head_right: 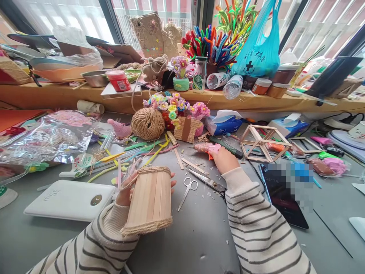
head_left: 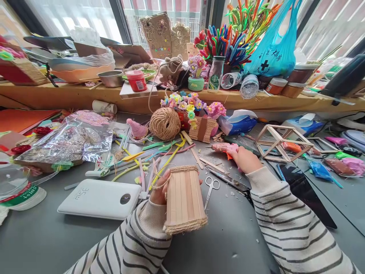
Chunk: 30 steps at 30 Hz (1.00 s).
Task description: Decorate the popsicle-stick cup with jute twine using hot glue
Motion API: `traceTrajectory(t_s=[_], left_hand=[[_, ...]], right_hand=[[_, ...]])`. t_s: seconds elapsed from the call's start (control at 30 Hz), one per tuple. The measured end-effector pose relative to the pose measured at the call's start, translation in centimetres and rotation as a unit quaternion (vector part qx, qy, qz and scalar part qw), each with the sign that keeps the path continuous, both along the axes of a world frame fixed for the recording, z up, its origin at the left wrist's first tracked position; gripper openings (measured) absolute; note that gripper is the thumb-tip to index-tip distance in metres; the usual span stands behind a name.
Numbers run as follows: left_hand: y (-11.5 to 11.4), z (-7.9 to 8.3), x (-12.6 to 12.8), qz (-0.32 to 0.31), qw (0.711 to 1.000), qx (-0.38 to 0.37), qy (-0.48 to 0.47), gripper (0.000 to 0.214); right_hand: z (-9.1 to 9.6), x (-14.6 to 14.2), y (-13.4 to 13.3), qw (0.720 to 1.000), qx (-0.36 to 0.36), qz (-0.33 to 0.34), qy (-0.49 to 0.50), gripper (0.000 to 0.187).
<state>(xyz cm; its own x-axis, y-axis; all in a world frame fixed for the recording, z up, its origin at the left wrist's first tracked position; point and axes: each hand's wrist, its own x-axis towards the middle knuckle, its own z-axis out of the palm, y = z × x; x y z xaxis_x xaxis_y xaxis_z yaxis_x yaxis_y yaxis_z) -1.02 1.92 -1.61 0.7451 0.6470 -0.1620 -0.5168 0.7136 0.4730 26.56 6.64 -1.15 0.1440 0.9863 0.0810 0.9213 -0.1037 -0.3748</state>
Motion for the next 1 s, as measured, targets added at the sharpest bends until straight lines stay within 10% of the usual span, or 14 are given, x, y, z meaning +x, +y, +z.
traceTrajectory(t_s=[0.23,0.43,1.0], left_hand=[[-0.2,0.2,0.1,0.088,0.995,-0.02,0.052,0.061],[-0.7,0.1,0.7,0.15,0.985,-0.041,0.07,0.058],[-1.0,1.2,1.7,0.209,0.971,-0.011,0.119,0.059]], right_hand=[[3.3,-2.6,-1.4,0.996,0.038,-0.045,0.069,0.05],[6.1,-5.9,-4.6,0.978,0.209,0.016,0.004,0.054],[4.9,-8.7,-6.1,0.907,0.376,0.105,-0.156,0.044]])
